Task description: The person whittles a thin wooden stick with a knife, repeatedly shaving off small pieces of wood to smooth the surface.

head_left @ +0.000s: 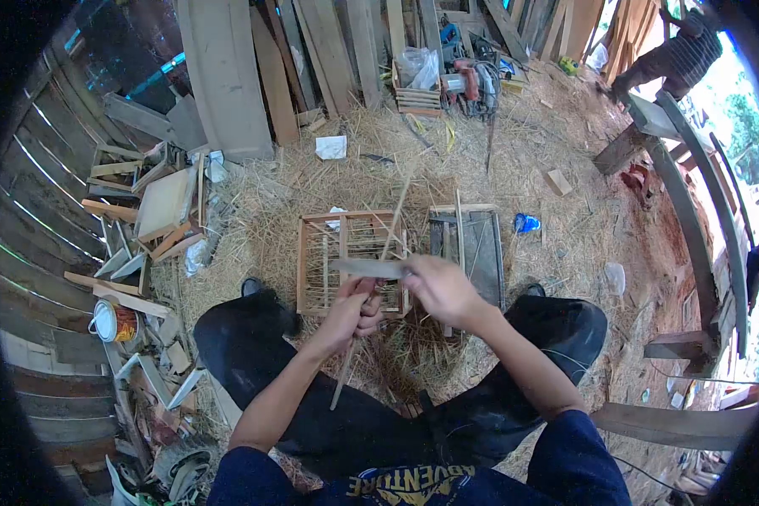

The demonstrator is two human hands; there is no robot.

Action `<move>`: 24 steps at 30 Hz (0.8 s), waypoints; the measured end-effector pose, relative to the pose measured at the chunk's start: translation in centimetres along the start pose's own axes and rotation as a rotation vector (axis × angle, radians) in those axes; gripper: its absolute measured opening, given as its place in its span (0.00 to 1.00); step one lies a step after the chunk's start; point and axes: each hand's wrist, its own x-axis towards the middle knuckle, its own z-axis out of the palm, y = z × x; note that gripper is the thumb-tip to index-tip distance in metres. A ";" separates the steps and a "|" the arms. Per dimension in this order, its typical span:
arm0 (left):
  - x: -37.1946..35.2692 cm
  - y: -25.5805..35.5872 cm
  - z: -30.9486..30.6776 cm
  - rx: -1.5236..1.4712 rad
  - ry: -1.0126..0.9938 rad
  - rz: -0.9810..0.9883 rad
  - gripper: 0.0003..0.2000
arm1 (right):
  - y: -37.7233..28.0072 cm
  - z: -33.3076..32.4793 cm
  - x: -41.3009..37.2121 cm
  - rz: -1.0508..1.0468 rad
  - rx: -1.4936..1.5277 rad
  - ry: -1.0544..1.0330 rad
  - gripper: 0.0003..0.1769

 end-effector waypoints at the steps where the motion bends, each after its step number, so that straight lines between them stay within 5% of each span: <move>1: -0.1 0.0 0.2 -0.002 -0.057 -0.038 0.05 | -0.1 0.1 0.0 -0.002 0.002 -0.023 0.12; 9: 0.0 -0.4 1.4 -0.063 -0.056 -0.165 0.08 | 1.1 -0.7 0.3 -0.188 -0.208 0.016 0.14; 16: -1.1 0.6 1.6 -0.075 -0.131 -0.100 0.11 | 8.8 -5.8 0.1 0.260 -0.557 0.339 0.11; 19: -0.8 0.7 1.2 -0.080 -0.124 -0.078 0.12 | 8.5 -7.4 -0.6 0.563 -0.435 0.436 0.12; 24: -0.3 0.7 0.9 -0.092 -0.080 -0.060 0.11 | 4.9 -3.4 -1.4 0.157 -0.299 0.297 0.11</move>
